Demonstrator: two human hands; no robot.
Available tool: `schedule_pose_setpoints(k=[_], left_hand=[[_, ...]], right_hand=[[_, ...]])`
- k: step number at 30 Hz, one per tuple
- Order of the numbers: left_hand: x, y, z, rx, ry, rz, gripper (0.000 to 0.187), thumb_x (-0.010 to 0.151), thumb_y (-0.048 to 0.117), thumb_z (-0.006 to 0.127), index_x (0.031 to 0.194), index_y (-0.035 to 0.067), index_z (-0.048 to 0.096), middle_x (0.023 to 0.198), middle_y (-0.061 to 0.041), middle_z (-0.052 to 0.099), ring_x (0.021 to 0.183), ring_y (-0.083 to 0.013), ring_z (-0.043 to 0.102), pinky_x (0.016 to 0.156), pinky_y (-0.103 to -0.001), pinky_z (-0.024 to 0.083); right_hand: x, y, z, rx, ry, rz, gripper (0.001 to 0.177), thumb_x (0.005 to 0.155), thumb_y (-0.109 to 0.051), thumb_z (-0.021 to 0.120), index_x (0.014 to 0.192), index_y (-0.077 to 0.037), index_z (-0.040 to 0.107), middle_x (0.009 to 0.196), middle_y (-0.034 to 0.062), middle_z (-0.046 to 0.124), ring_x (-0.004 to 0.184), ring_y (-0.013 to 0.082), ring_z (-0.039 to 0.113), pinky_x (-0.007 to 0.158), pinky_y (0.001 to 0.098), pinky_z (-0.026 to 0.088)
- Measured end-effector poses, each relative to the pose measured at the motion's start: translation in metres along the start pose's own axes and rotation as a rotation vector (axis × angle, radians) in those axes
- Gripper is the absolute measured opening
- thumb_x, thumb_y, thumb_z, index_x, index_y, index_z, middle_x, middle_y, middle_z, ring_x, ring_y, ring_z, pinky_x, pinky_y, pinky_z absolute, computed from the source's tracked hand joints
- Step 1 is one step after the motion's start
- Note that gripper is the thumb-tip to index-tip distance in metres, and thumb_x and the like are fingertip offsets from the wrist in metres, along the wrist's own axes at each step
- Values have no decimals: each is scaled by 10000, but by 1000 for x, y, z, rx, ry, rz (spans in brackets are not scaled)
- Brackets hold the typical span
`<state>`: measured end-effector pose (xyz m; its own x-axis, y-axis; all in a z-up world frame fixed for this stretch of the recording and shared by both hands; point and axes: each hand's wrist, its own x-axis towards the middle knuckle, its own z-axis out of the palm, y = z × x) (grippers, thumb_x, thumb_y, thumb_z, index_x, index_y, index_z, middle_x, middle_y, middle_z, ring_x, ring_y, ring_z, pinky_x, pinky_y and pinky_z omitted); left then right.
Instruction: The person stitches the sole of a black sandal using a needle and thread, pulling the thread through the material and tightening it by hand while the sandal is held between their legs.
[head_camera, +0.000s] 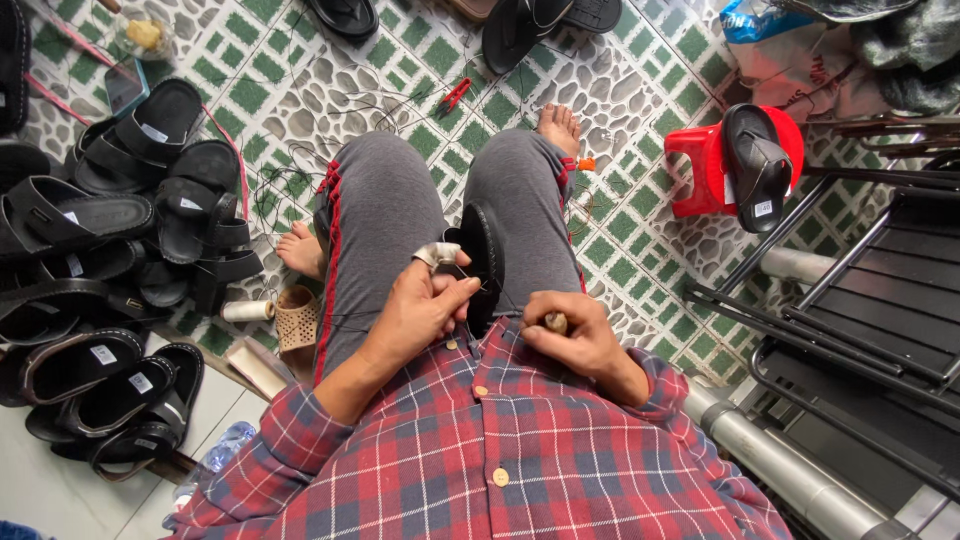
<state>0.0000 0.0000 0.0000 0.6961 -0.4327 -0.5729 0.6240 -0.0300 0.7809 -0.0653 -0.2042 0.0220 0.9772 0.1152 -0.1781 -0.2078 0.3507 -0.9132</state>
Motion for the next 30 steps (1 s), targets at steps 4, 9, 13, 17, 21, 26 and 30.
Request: schedule_pose_setpoints(k=[4,9,13,17,21,26,30], left_hand=[[-6,-2,5,-41,-50,-63,213,871,199,697,977,57,577,560,-92,634,407,-105,569,329,-187,481],[-7,8,17,73,-131,-107,169,826,164,715,807,18,632,524,-135,637,353,-134,565,298,-206,466],[-3,-4,11,23,-92,-144,176,862,181,661,776,30,630,478,-156,616,296,-159,555,254,-221,450],[-5,-5,8,-198,-20,-180,136,868,124,632,859,1,575,552,-216,640,326,-178,580,267,-236,475],[-7,-11,9,-292,-46,-184,164,883,135,625,852,-13,561,557,-220,630,331,-179,577,268,-228,482],[-5,-7,0,-299,9,-80,157,882,122,641,839,-17,583,551,-196,622,340,-160,578,270,-219,490],[-7,15,-5,-170,72,47,85,894,152,646,906,71,625,706,-48,623,501,-82,545,477,-199,493]], right_hand=[[8,-21,8,-630,-238,-269,55,781,-58,691,833,-40,697,569,77,469,422,241,454,400,320,381],[12,-42,29,-874,-303,-346,95,788,-31,663,872,-72,643,622,103,489,469,343,538,407,350,444],[7,-49,24,-1064,-233,-176,152,862,-163,635,988,-80,617,669,112,561,532,370,601,442,431,463],[1,-43,12,-1409,-147,-63,219,880,-187,594,1097,-159,589,702,63,537,558,340,617,479,446,488],[4,-33,11,-1452,-189,1,256,887,-238,586,1141,-218,587,775,39,570,597,323,642,501,445,510],[10,-77,-3,-314,244,393,327,874,-212,581,1119,-11,660,585,32,505,437,85,450,368,167,378],[54,-185,-50,-332,802,251,177,839,-401,628,849,-243,550,625,-169,400,414,-55,270,316,116,144]])
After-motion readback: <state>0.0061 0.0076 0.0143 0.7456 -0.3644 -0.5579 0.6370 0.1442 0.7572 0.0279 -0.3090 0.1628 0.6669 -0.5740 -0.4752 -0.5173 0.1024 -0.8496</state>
